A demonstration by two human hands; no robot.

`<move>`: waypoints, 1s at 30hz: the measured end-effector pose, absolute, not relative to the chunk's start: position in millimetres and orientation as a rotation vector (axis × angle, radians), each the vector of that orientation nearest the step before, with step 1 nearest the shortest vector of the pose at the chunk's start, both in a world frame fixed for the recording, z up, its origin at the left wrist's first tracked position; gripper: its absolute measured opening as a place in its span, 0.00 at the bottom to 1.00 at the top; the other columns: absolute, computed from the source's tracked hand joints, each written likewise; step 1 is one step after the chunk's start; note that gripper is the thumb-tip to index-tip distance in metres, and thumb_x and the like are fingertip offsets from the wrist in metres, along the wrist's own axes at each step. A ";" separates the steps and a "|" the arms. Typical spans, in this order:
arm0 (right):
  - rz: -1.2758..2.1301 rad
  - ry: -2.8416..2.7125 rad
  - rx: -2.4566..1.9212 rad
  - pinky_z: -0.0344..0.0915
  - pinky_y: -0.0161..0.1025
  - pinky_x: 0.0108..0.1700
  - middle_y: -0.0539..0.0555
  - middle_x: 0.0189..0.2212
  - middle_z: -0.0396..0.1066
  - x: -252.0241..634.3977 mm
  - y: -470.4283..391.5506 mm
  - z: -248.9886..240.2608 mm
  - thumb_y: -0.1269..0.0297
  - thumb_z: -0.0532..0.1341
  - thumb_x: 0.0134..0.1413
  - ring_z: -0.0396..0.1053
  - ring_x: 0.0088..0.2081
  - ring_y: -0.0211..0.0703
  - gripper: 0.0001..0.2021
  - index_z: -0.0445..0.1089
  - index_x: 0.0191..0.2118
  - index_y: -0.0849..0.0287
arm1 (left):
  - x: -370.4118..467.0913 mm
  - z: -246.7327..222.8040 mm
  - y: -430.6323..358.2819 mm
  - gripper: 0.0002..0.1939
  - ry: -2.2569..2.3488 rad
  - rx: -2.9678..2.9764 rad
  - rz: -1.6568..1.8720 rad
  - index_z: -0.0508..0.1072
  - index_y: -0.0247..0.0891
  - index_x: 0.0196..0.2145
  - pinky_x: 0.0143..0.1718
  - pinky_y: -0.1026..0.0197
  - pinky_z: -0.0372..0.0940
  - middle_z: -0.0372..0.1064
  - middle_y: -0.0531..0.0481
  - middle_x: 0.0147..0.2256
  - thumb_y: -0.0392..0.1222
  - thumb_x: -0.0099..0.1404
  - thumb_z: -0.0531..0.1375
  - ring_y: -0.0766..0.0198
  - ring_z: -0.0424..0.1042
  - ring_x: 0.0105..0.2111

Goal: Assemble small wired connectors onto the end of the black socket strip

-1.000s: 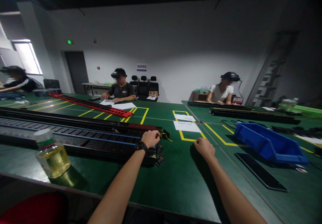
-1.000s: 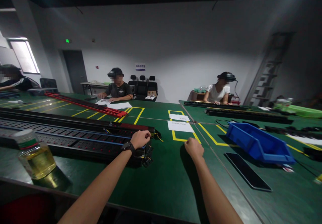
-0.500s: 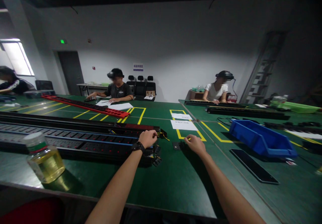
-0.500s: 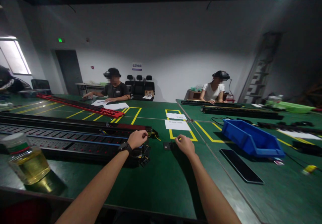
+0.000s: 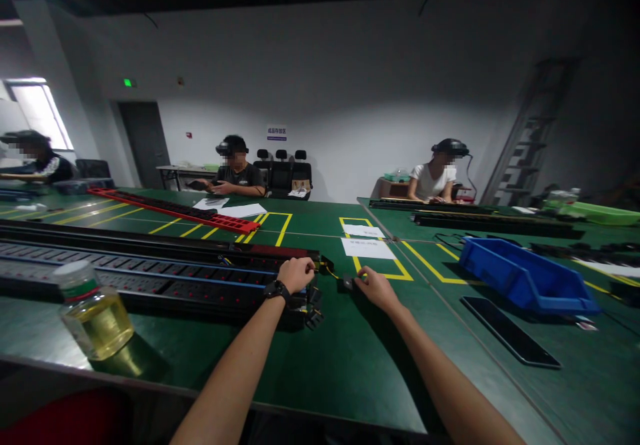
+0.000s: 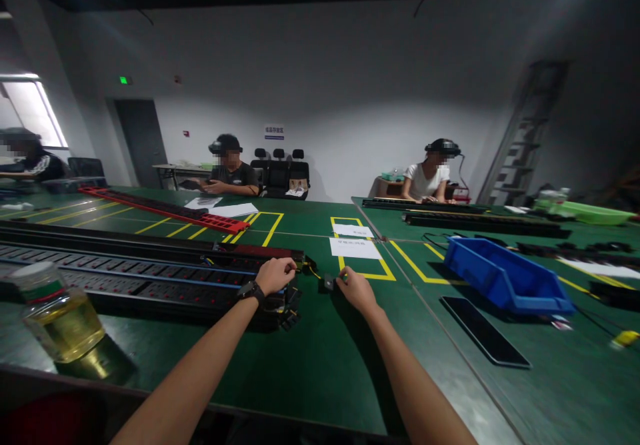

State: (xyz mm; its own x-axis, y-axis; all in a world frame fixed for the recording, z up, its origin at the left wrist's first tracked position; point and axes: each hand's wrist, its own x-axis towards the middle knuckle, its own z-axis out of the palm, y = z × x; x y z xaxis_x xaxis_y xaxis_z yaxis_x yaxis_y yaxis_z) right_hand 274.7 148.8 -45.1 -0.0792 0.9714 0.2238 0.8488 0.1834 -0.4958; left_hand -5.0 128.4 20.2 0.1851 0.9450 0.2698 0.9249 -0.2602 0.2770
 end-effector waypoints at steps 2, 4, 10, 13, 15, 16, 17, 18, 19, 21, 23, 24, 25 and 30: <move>0.270 -1.993 -1.764 0.53 0.36 0.34 0.54 0.34 0.76 274.2 146.7 -41.0 0.58 0.60 0.66 0.71 0.35 0.46 0.10 0.73 0.48 0.55 | -4.9 20.3 128.0 0.11 1.879 2.379 0.604 0.82 0.49 0.44 0.45 0.62 0.69 0.83 0.51 0.40 0.44 0.67 0.61 0.57 0.80 0.43; 0.222 -2.017 -1.784 0.55 0.36 0.36 0.57 0.41 0.77 275.0 144.9 -37.6 0.58 0.60 0.66 0.72 0.40 0.47 0.10 0.73 0.48 0.55 | -5.0 20.2 127.9 0.11 1.878 2.381 0.604 0.82 0.49 0.44 0.45 0.61 0.70 0.83 0.52 0.41 0.44 0.67 0.61 0.57 0.80 0.43; 0.172 -2.029 -1.835 0.58 0.37 0.39 0.59 0.46 0.72 283.2 143.8 -35.5 0.60 0.59 0.68 0.72 0.44 0.47 0.11 0.77 0.49 0.56 | -5.7 18.5 129.6 0.12 1.872 2.382 0.601 0.82 0.50 0.45 0.47 0.61 0.69 0.83 0.52 0.41 0.44 0.67 0.61 0.58 0.80 0.44; 0.167 -2.071 -1.838 0.59 0.37 0.40 0.59 0.46 0.72 287.8 145.5 -36.0 0.63 0.58 0.68 0.72 0.44 0.47 0.12 0.77 0.50 0.56 | -5.8 17.2 130.6 0.12 1.878 2.381 0.603 0.82 0.50 0.45 0.48 0.61 0.69 0.83 0.51 0.42 0.44 0.67 0.61 0.58 0.80 0.44; 0.154 -2.112 -1.854 0.59 0.37 0.40 0.60 0.46 0.73 289.5 147.1 -36.3 0.69 0.57 0.67 0.72 0.44 0.47 0.12 0.77 0.49 0.58 | -5.8 16.5 131.1 0.12 1.884 2.379 0.602 0.82 0.50 0.45 0.48 0.61 0.69 0.83 0.52 0.41 0.44 0.67 0.61 0.58 0.80 0.44; 0.150 -2.130 -1.861 0.59 0.37 0.40 0.60 0.45 0.73 289.9 147.8 -36.4 0.72 0.57 0.65 0.72 0.44 0.47 0.12 0.77 0.47 0.59 | -5.8 16.3 131.3 0.12 1.886 2.378 0.602 0.82 0.50 0.45 0.48 0.61 0.69 0.83 0.52 0.41 0.44 0.67 0.61 0.58 0.80 0.44; 0.149 -2.144 -1.865 0.59 0.37 0.40 0.60 0.45 0.74 289.9 148.4 -36.4 0.74 0.57 0.63 0.72 0.44 0.46 0.12 0.77 0.46 0.60 | -5.8 16.1 131.4 0.12 1.888 2.378 0.602 0.82 0.50 0.45 0.48 0.61 0.69 0.83 0.52 0.41 0.44 0.67 0.61 0.58 0.80 0.44; 0.156 -2.155 -1.864 0.59 0.36 0.41 0.60 0.44 0.74 289.6 148.8 -36.3 0.75 0.57 0.62 0.72 0.43 0.46 0.12 0.77 0.44 0.61 | -5.9 16.0 131.5 0.12 1.888 2.378 0.603 0.82 0.50 0.45 0.48 0.60 0.70 0.83 0.52 0.41 0.44 0.67 0.61 0.57 0.80 0.44; 0.170 -2.167 -1.854 0.59 0.36 0.41 0.60 0.43 0.75 289.1 149.0 -36.2 0.76 0.57 0.61 0.72 0.43 0.45 0.12 0.77 0.43 0.62 | -5.9 15.9 131.6 0.12 1.889 2.378 0.604 0.82 0.50 0.45 0.48 0.60 0.70 0.83 0.52 0.41 0.44 0.67 0.61 0.57 0.80 0.44; 0.195 -2.195 -1.823 0.59 0.35 0.41 0.60 0.43 0.75 287.5 148.7 -35.5 0.76 0.56 0.61 0.72 0.42 0.44 0.11 0.76 0.41 0.63 | -6.0 15.7 131.6 0.12 1.889 2.379 0.607 0.82 0.51 0.45 0.48 0.60 0.70 0.83 0.52 0.41 0.44 0.67 0.61 0.57 0.80 0.44; 0.197 -2.244 -1.780 0.60 0.35 0.41 0.61 0.43 0.74 285.8 147.6 -34.5 0.75 0.55 0.62 0.71 0.41 0.43 0.10 0.75 0.40 0.63 | -6.1 15.7 131.5 0.12 1.888 2.378 0.607 0.82 0.51 0.45 0.48 0.60 0.70 0.83 0.52 0.42 0.44 0.67 0.61 0.58 0.80 0.44; 0.191 -2.272 -1.756 0.60 0.35 0.41 0.61 0.43 0.74 285.1 146.7 -33.8 0.73 0.56 0.62 0.71 0.41 0.43 0.10 0.75 0.40 0.64 | -6.1 15.8 131.4 0.12 1.886 2.378 0.607 0.82 0.51 0.45 0.48 0.61 0.70 0.83 0.52 0.42 0.44 0.67 0.61 0.58 0.80 0.44; 0.185 -2.298 -1.736 0.60 0.35 0.41 0.61 0.42 0.73 284.4 145.7 -32.9 0.72 0.56 0.62 0.71 0.40 0.43 0.09 0.75 0.39 0.64 | -6.1 16.0 131.2 0.12 1.884 2.378 0.606 0.82 0.51 0.45 0.48 0.61 0.70 0.83 0.53 0.42 0.44 0.67 0.61 0.58 0.80 0.44; 0.219 -2.315 -1.686 0.61 0.36 0.39 0.61 0.43 0.73 281.7 138.5 -28.4 0.61 0.62 0.61 0.70 0.37 0.43 0.09 0.74 0.38 0.63 | -5.7 17.9 129.4 0.12 1.883 2.375 0.598 0.82 0.50 0.45 0.48 0.60 0.69 0.83 0.52 0.43 0.44 0.67 0.61 0.57 0.80 0.45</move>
